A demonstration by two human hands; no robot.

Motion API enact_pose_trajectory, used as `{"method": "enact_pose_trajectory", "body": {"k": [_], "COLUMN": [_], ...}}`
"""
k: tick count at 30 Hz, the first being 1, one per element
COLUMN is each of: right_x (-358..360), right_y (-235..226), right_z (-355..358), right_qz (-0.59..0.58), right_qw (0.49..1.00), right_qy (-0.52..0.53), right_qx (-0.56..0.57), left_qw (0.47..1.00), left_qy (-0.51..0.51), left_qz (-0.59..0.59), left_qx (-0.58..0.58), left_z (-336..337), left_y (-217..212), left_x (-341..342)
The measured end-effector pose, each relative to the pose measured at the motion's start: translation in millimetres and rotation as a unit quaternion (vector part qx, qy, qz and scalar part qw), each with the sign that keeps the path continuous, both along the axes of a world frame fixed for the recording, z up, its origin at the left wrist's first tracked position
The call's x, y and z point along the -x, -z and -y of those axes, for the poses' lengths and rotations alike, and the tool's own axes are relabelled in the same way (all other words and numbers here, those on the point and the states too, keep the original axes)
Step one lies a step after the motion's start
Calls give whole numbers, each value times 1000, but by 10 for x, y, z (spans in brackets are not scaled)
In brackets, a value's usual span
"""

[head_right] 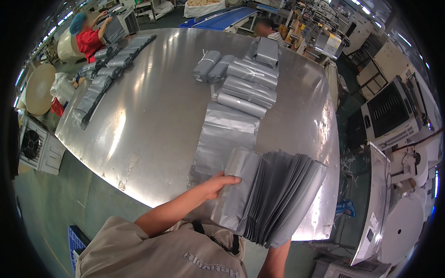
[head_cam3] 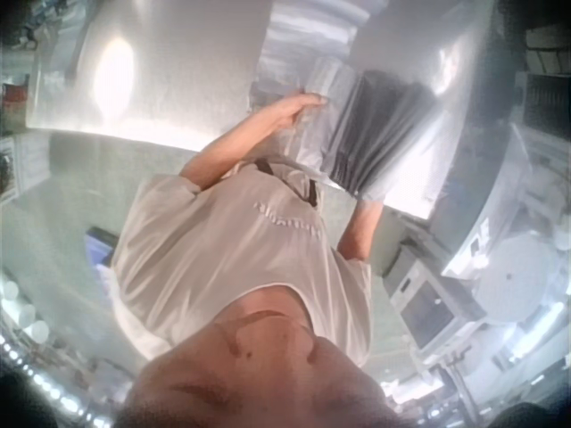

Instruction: The person packs rectangular yellow boxes into grey plastic mailers by hand on a metal table, folding the top of the mailer over the box and placing the finished packages to the side.

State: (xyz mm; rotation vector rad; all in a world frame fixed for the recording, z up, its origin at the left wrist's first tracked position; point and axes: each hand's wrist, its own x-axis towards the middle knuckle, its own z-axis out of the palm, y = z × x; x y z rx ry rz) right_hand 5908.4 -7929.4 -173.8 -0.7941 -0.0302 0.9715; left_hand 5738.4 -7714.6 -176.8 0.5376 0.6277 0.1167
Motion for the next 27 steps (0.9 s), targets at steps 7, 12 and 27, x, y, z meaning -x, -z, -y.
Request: {"method": "enact_pose_trajectory", "body": {"k": [7,12,27], "right_x": [161,394,493], "right_y": [184,219,885], "right_z": [-93,-171,-208], "right_qz": [-98,-208,-186], "right_qw": [995,978,966], "right_qy": [-9,-3,-168], "right_qx": [-20,-33,-60], "left_qw": [997,988,962], "left_qy": [38,65,-41], "left_qz": [44,42,-72], "left_qx": [-49,-130,-260], "left_z": [27,149,66], "left_y": [-780,-1690,-2338], "left_x": [80,118,546]}}
